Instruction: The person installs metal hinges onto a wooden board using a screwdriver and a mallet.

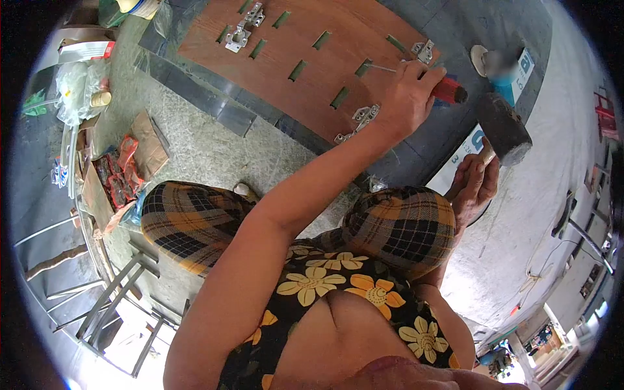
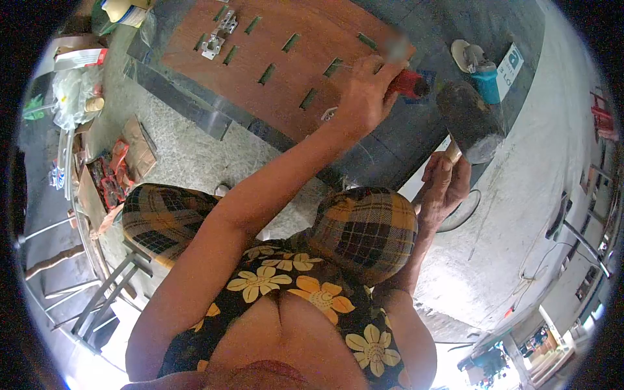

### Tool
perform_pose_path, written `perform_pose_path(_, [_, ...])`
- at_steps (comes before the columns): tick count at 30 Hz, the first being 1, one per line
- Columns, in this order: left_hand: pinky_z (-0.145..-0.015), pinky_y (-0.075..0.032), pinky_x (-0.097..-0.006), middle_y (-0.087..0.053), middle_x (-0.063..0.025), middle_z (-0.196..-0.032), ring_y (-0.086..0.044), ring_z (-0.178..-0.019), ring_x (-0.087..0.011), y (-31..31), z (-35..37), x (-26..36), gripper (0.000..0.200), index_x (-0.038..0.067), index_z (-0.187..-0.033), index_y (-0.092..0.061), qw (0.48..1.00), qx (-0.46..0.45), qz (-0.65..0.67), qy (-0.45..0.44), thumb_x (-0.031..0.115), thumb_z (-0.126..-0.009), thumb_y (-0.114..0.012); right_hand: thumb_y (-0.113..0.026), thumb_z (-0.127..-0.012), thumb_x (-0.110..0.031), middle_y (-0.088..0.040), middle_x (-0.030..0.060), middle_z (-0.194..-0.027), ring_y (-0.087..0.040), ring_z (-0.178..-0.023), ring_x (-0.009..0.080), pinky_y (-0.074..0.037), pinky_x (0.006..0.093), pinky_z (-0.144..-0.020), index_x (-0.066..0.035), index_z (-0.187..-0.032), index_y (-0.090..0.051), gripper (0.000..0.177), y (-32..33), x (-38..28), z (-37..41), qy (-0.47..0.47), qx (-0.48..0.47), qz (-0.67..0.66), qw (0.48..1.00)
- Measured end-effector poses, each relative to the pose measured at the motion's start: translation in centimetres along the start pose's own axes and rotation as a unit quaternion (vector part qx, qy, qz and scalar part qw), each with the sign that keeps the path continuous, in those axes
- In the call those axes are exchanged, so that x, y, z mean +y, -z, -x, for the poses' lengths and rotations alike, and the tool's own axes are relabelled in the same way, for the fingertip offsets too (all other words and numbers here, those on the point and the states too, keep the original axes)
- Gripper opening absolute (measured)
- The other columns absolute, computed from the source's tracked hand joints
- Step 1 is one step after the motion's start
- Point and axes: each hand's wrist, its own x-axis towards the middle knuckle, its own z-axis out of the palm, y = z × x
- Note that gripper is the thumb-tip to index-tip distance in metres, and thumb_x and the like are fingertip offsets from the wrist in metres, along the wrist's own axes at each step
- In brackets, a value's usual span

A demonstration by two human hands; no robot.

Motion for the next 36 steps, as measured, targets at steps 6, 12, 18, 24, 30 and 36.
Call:
perform_pose_path(6, [-0.090, -0.046, -0.0479, -0.057, -0.0192, -0.112, -0.055, -0.104, -0.0402, -0.7, -0.2, -0.8, 0.060, 0.009, -0.125, -0.055, 1.000, -0.004, 0.007, 0.000, -0.004, -0.070, -0.073, -0.052, -0.101, -0.027, -0.055, 0.0035, -0.070, -0.045, -0.056, 0.0053, -0.035, 0.0215, -0.049, 0.000, -0.109, -0.056, 0.029, 0.4, 0.1, -0.1, 0.015, -0.026, 0.028, 0.999])
perform_pose_path(12, [-0.089, -0.047, -0.0467, -0.057, -0.0175, -0.109, -0.056, -0.103, -0.0396, -1.5, -0.2, -1.4, 0.056, 0.010, -0.123, -0.056, 0.999, -0.034, 0.024, -0.003, -0.004, -0.071, -0.072, -0.050, -0.102, -0.028, -0.054, 0.0030, -0.068, -0.045, -0.054, 0.0055, -0.034, 0.0214, -0.048, -0.001, -0.105, -0.055, 0.028, 0.0, 0.0, 0.3, 0.008, 0.003, 0.044, 0.999])
perform_pose_path(18, [-0.086, -0.047, -0.0464, -0.057, -0.0174, -0.109, -0.056, -0.101, -0.0400, -1.7, 0.2, -1.5, 0.052, 0.010, -0.120, -0.056, 0.998, -0.054, 0.021, -0.020, -0.004, -0.072, -0.071, -0.050, -0.102, -0.025, -0.053, 0.0030, -0.068, -0.044, -0.053, 0.0056, -0.034, 0.0219, -0.048, 0.000, -0.104, -0.054, 0.026, 0.6, 0.4, 0.4, -0.001, 0.012, 0.035, 0.999])
perform_pose_path(24, [-0.086, -0.047, -0.0470, -0.057, -0.0186, -0.110, -0.056, -0.101, -0.0405, -1.5, 0.2, -1.6, 0.056, 0.010, -0.122, -0.055, 0.999, -0.041, 0.020, -0.020, -0.004, -0.070, -0.072, -0.051, -0.102, -0.026, -0.053, 0.0030, -0.069, -0.042, -0.053, 0.0054, -0.034, 0.0220, -0.048, -0.001, -0.102, -0.055, 0.026, 0.6, 1.2, 0.3, 0.013, -0.011, 0.014, 1.000])
perform_pose_path(30, [-0.086, -0.048, -0.0473, -0.058, -0.0193, -0.108, -0.056, -0.102, -0.0406, -1.8, -0.1, -1.8, 0.058, 0.010, -0.123, -0.054, 0.999, -0.040, 0.017, -0.017, -0.004, -0.070, -0.073, -0.054, -0.101, -0.028, -0.054, 0.0025, -0.075, -0.043, -0.059, 0.0053, -0.034, 0.0216, -0.051, 0.000, -0.103, -0.056, 0.028, -0.2, 1.5, 0.7, -0.029, -0.016, -0.029, 0.999])
perform_pose_path(36, [-0.086, -0.048, -0.0467, -0.058, -0.0189, -0.109, -0.056, -0.103, -0.0402, -1.8, -0.2, -1.8, 0.056, 0.008, -0.121, -0.056, 0.998, -0.046, 0.030, -0.013, -0.004, -0.069, -0.073, -0.055, -0.100, -0.030, -0.054, 0.0019, -0.077, -0.043, -0.060, 0.0056, -0.034, 0.0226, -0.052, 0.000, -0.108, -0.058, 0.031, -0.6, 1.5, 1.0, -0.068, 0.010, -0.022, 0.997])
